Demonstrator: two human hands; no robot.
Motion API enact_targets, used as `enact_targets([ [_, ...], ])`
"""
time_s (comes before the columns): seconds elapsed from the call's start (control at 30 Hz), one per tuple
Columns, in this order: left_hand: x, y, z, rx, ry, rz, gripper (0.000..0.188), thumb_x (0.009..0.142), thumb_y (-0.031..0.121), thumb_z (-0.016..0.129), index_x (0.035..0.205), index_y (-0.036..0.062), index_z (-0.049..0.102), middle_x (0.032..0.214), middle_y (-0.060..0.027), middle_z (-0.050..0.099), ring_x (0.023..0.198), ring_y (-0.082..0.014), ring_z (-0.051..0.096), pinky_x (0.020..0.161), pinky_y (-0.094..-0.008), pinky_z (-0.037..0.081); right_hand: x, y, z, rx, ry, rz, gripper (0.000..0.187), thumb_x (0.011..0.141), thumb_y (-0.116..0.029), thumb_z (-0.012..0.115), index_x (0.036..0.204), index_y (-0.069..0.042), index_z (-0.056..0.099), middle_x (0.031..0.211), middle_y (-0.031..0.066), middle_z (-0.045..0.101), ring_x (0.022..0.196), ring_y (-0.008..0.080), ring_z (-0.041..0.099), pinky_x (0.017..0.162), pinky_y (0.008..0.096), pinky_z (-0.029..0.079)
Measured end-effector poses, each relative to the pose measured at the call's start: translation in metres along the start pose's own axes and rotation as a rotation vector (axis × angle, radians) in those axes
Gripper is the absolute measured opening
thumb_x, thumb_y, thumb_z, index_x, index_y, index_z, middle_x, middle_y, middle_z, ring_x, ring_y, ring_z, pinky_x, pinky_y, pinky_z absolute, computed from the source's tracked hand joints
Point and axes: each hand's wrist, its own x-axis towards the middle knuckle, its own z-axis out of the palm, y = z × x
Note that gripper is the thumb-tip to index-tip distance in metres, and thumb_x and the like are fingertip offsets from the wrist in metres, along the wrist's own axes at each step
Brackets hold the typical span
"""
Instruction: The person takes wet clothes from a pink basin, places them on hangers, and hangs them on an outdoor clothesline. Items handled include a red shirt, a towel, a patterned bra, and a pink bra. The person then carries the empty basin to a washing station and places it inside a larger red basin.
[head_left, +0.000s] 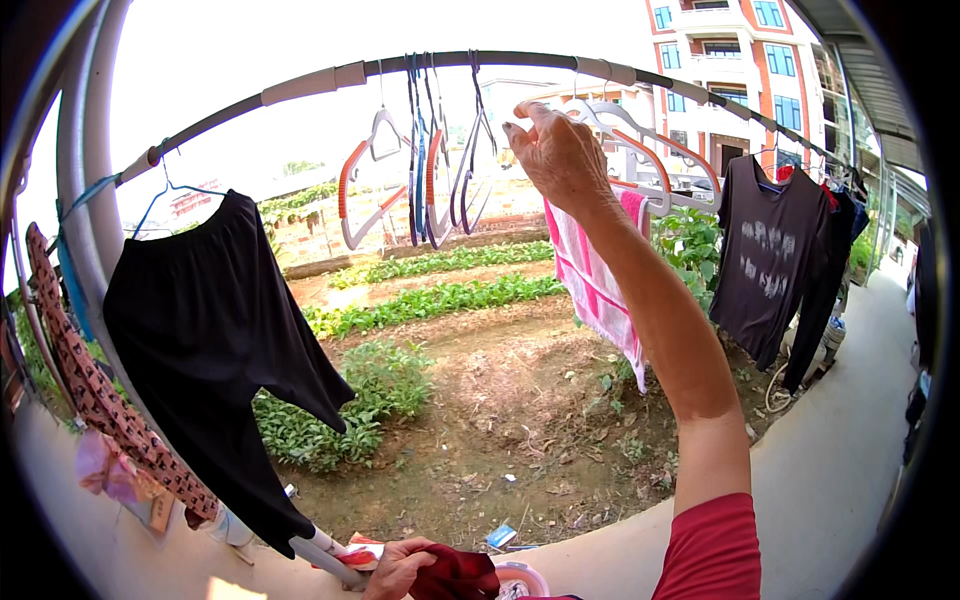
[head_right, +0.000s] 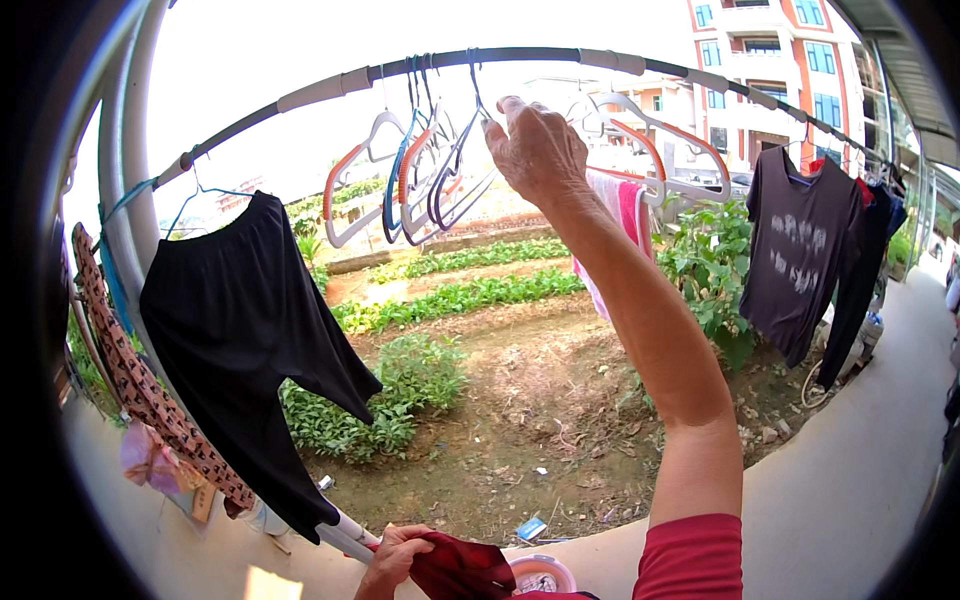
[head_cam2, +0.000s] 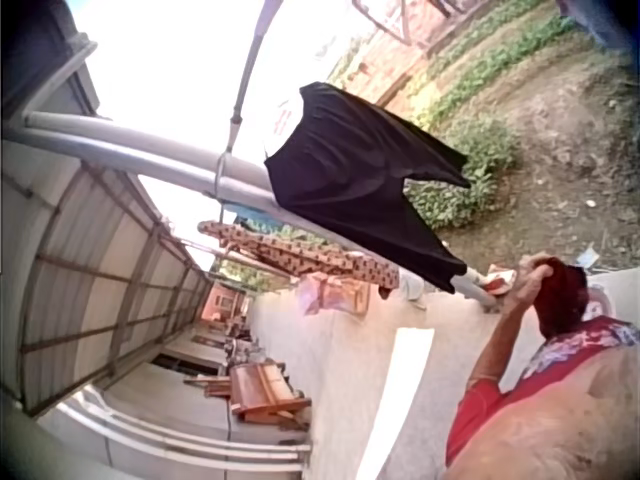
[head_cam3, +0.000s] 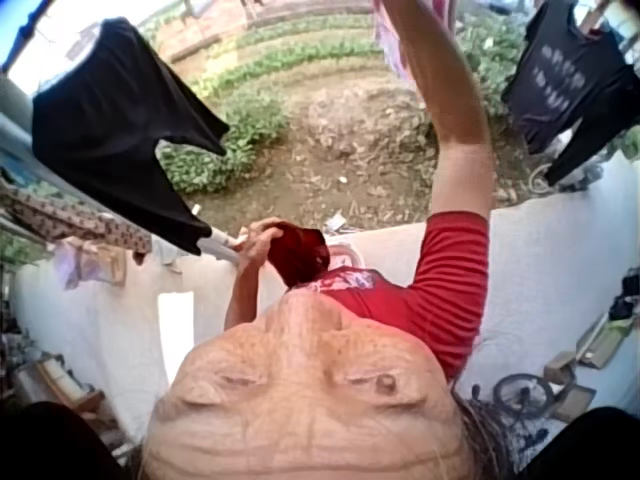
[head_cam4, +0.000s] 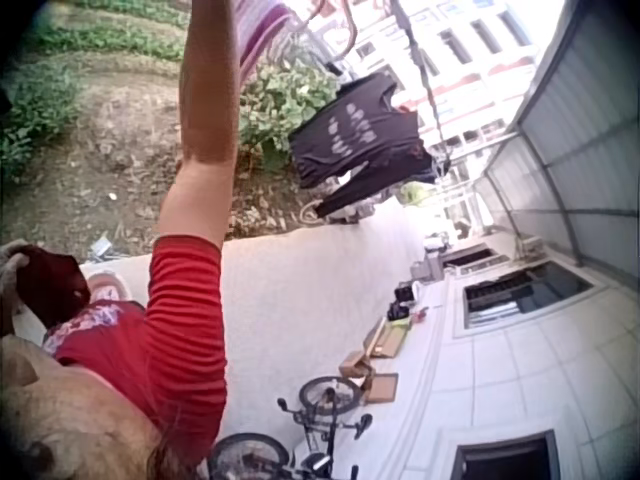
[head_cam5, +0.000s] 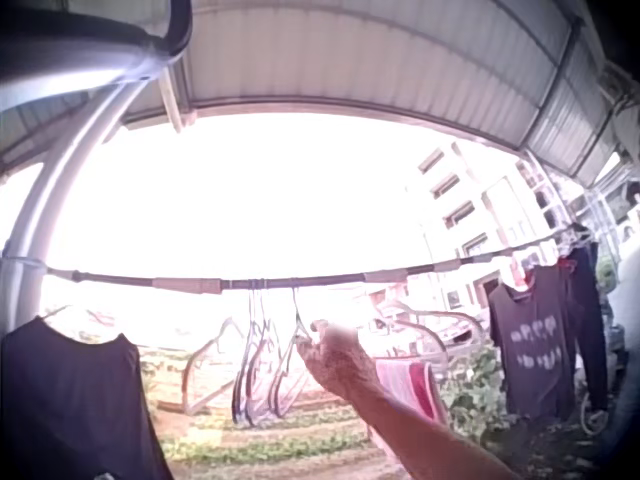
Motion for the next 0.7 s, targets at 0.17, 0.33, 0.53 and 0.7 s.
enact_targets([
  [0.17,0.004,0.003,0.018,0.027,-0.041,0.031,0.017,0.073,-0.006,0.052,0.084,-0.0036,0.064,0.073,-0.0036,0.064,0.065,-0.009,0.058,0.061,-0.0202,0.047,0.045,0.029,0.083,0.348,-0.061,0.457,0.017,0.071,-0.015,0.063,0.075,0.001,0.058,0.063,0.0093,0.058,0.05,0.0118,0.05,0.04,0.0289,0.038],
  [0.33,-0.007,0.0,0.005,-0.042,0.012,0.055,0.016,0.074,-0.005,0.052,0.083,-0.003,0.064,0.073,-0.0025,0.063,0.066,-0.0073,0.057,0.061,-0.0191,0.045,0.041,0.013,0.049,0.595,-0.197,0.531,0.014,0.07,-0.005,0.053,0.075,0.004,0.062,0.086,0.0194,0.063,0.08,0.0275,0.062,0.071,0.0346,0.049],
  [0.53,-0.006,0.001,0.007,0.045,-0.006,0.076,0.015,0.074,-0.005,0.052,0.083,-0.002,0.064,0.074,-0.002,0.064,0.066,-0.0065,0.057,0.062,-0.0183,0.045,0.038,0.03,0.013,0.623,-0.235,0.306,0.017,0.067,-0.006,0.052,0.068,0.0,0.068,0.07,0.0127,0.065,0.07,0.0205,0.06,0.069,0.0319,0.047],
  [0.7,-0.005,0.0,0.009,0.024,-0.013,0.045,0.015,0.074,-0.004,0.053,0.085,-0.0016,0.064,0.074,-0.0021,0.064,0.067,-0.0072,0.057,0.063,-0.019,0.045,0.047,0.041,0.0,0.382,-0.234,0.277,0.02,0.071,-0.013,0.054,0.081,-0.001,0.067,0.073,0.0114,0.064,0.072,0.0201,0.059,0.071,0.0339,0.045],
])
